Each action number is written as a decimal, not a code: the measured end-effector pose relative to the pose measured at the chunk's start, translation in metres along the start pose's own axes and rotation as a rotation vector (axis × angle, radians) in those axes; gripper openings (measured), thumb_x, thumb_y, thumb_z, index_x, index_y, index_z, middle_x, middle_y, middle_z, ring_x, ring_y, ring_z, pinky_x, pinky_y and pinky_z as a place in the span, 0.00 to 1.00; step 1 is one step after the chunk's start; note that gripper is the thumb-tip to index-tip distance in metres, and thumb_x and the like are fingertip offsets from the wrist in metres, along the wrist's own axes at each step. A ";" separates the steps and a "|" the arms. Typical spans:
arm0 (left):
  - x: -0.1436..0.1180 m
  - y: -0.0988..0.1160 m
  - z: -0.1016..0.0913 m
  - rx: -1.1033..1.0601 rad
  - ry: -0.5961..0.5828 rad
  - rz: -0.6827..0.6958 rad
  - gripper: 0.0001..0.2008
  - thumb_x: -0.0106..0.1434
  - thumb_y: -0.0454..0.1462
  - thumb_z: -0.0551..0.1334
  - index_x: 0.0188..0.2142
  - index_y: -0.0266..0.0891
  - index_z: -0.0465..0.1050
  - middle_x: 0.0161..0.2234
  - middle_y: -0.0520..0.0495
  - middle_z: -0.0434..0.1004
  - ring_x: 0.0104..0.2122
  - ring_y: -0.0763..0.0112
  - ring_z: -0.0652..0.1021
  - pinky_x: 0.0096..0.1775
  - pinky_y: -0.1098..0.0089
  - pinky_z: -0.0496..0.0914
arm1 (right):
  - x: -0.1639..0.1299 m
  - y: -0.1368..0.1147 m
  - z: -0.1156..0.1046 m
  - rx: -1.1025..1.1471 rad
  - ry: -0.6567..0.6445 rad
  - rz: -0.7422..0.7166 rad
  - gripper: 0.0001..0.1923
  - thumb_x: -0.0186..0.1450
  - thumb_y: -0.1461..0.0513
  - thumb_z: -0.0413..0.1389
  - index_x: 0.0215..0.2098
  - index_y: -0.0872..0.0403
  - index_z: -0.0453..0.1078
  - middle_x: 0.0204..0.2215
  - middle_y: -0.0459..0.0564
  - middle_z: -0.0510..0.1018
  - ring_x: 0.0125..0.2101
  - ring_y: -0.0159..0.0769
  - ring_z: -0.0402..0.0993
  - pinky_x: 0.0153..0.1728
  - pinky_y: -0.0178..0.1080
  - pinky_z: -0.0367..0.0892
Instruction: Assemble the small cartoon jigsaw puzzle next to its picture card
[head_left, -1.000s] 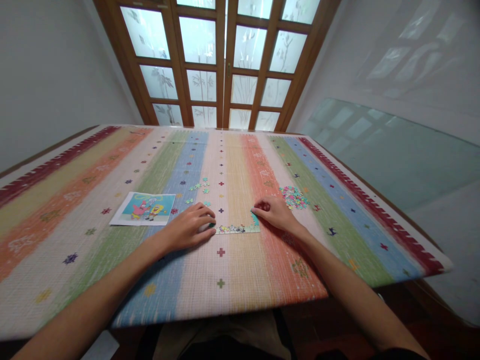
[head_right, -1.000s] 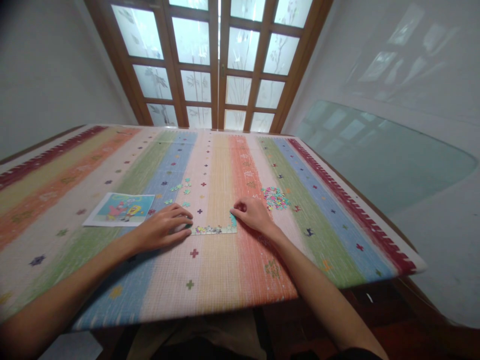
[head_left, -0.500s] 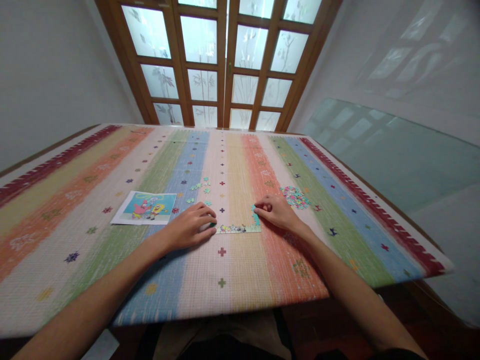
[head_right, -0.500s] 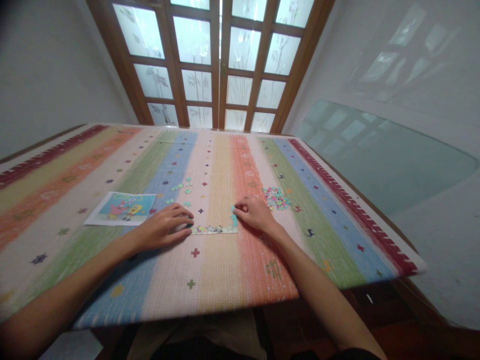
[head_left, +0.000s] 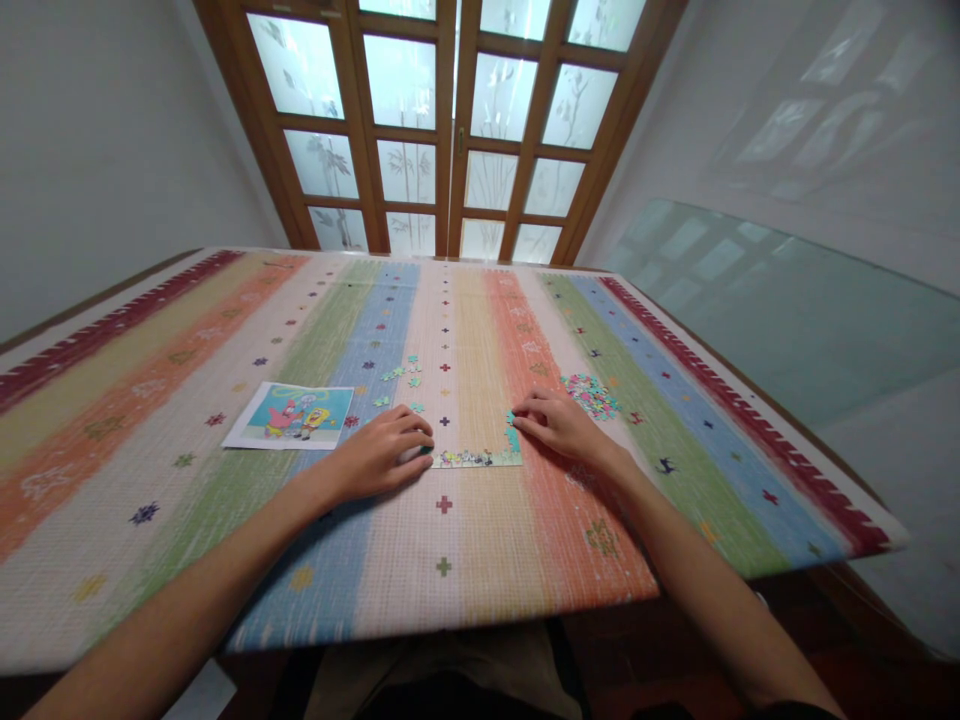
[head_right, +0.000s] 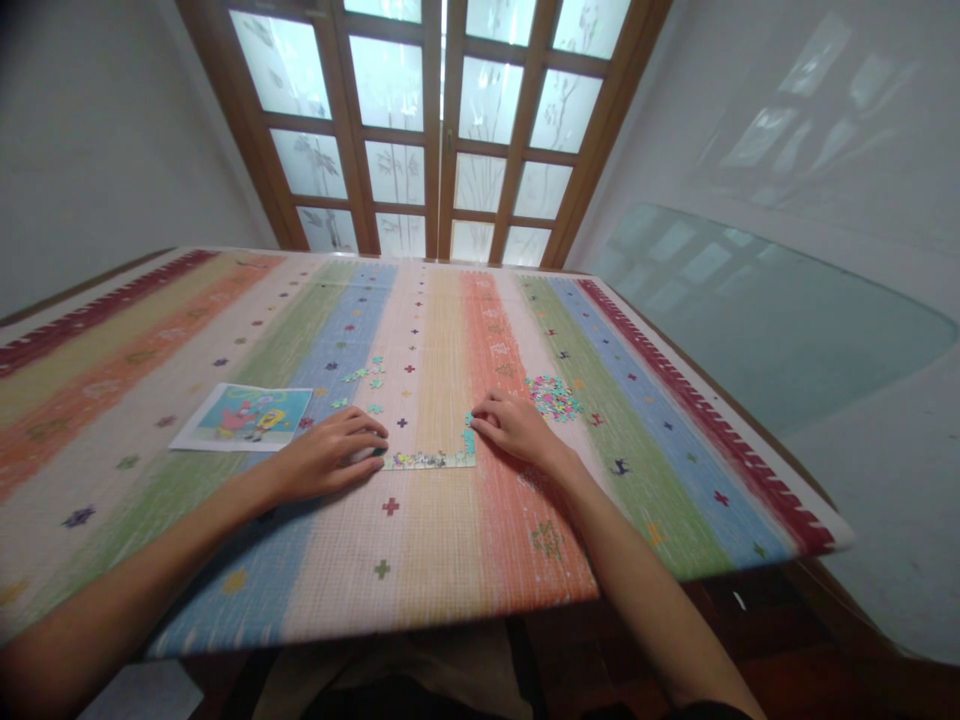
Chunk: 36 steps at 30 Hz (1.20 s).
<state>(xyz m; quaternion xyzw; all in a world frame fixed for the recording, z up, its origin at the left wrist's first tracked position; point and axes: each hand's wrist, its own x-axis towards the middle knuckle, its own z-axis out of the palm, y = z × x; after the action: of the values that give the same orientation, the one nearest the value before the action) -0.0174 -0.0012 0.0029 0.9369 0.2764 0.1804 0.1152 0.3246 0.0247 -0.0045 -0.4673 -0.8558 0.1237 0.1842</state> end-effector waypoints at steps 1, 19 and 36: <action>0.000 0.000 0.000 -0.001 0.001 0.001 0.12 0.74 0.42 0.56 0.44 0.41 0.76 0.46 0.43 0.79 0.47 0.59 0.75 0.52 0.55 0.71 | 0.000 0.000 -0.001 0.002 -0.008 0.005 0.07 0.70 0.61 0.58 0.40 0.52 0.80 0.37 0.53 0.78 0.36 0.39 0.74 0.40 0.41 0.66; 0.001 0.001 -0.001 -0.003 -0.006 0.001 0.11 0.74 0.41 0.55 0.44 0.41 0.76 0.46 0.43 0.78 0.47 0.60 0.75 0.53 0.56 0.70 | 0.000 -0.001 -0.003 0.011 -0.057 -0.009 0.08 0.70 0.63 0.58 0.42 0.52 0.80 0.39 0.54 0.79 0.37 0.39 0.75 0.42 0.41 0.67; 0.001 0.000 0.000 -0.002 -0.004 0.000 0.11 0.74 0.41 0.55 0.44 0.41 0.76 0.46 0.43 0.79 0.47 0.60 0.75 0.52 0.56 0.71 | -0.003 -0.004 -0.005 0.011 -0.062 -0.037 0.09 0.71 0.63 0.57 0.40 0.50 0.80 0.39 0.54 0.80 0.39 0.41 0.76 0.42 0.42 0.68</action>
<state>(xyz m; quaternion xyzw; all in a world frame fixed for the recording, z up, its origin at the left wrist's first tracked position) -0.0170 -0.0006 0.0027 0.9372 0.2758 0.1788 0.1165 0.3251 0.0204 0.0007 -0.4462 -0.8690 0.1391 0.1625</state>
